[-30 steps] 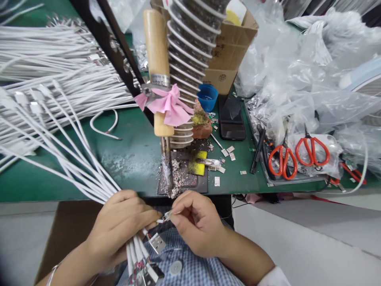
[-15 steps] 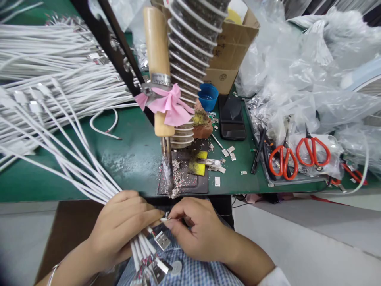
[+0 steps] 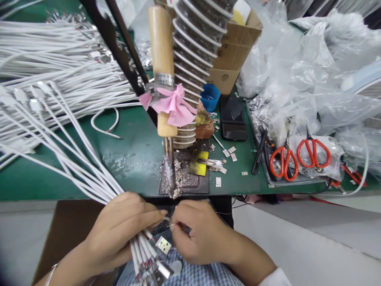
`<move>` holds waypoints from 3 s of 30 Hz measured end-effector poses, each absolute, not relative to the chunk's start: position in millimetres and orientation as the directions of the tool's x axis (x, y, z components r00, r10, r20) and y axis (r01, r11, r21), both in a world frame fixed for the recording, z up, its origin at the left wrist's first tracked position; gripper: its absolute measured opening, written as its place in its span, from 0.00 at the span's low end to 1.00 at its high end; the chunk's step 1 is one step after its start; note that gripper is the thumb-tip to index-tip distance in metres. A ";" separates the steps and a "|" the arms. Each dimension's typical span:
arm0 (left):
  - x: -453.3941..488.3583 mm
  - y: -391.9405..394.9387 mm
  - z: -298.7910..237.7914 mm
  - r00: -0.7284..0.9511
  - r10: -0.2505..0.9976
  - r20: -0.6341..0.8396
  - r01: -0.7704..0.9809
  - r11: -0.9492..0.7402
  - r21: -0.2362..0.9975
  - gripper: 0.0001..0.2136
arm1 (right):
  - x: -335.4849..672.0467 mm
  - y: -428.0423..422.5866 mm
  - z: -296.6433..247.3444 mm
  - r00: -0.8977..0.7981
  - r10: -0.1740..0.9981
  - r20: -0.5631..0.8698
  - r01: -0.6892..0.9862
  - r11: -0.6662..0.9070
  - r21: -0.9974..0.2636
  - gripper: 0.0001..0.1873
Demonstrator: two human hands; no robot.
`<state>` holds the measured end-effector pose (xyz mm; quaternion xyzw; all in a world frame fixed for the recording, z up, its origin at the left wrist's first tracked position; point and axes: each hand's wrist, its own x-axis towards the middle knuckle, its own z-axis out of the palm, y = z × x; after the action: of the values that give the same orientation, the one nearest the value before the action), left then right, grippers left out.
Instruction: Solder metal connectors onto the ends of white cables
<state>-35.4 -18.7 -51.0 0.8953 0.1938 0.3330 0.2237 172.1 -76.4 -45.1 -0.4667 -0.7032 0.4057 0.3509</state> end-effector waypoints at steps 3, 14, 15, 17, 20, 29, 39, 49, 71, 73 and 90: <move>-33.8 -18.8 -53.1 0.685 0.497 0.533 0.171 -0.821 0.545 0.09 | 171.1 -77.0 -43.2 -0.209 0.948 0.241 0.345 0.303 -0.888 0.09; -30.6 -17.3 -47.9 0.746 0.464 0.478 0.130 -0.805 0.579 0.07 | 156.2 -77.3 -62.6 -0.069 0.868 0.491 0.298 0.488 -0.820 0.12; -30.4 -17.6 -48.2 0.755 0.463 0.464 0.135 -0.802 0.582 0.07 | 155.0 -76.9 -64.3 -0.072 0.856 0.512 0.319 0.506 -0.801 0.12; -30.0 -18.7 -50.3 0.752 0.463 0.470 0.136 -0.806 0.576 0.07 | 153.4 -77.0 -67.5 -0.093 0.831 0.548 0.378 0.539 -0.753 0.11; -29.2 -20.8 -55.5 0.726 0.474 0.499 0.143 -0.813 0.564 0.08 | 153.1 -79.1 -71.5 -0.143 0.825 0.546 0.454 0.545 -0.705 0.10; -28.6 -24.0 -58.5 0.692 0.498 0.522 0.170 -0.816 0.553 0.08 | 157.1 -79.7 -67.2 -0.051 0.846 0.531 0.305 0.519 -0.798 0.08; -31.1 -23.9 -59.1 0.718 0.490 0.495 0.175 -0.815 0.553 0.08 | 168.8 -85.3 -57.7 -0.037 0.900 0.434 0.298 0.424 -0.855 0.09; -29.7 -22.1 -59.6 0.715 0.480 0.509 0.160 -0.821 0.549 0.09 | 175.6 -85.4 -52.8 -0.087 0.931 0.356 0.316 0.364 -0.876 0.08; -29.9 -18.3 -56.1 0.733 0.439 0.519 0.146 -0.848 0.510 0.09 | 186.8 -79.3 -51.3 -0.324 0.816 0.478 0.519 0.576 -0.631 0.09; -30.2 -18.5 -56.9 0.739 0.433 0.516 0.141 -0.849 0.510 0.09 | 187.6 -79.4 -50.6 -0.333 0.819 0.467 0.521 0.573 -0.632 0.09; -29.5 -18.0 -54.8 0.728 0.444 0.523 0.153 -0.849 0.506 0.10 | 187.7 -77.9 -52.4 -0.329 0.844 0.424 0.453 0.535 -0.713 0.08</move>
<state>-29.5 -18.0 -54.8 0.9031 0.1653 0.3298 0.2199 187.7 -77.9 -52.4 -0.4166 -0.7783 0.2428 0.4022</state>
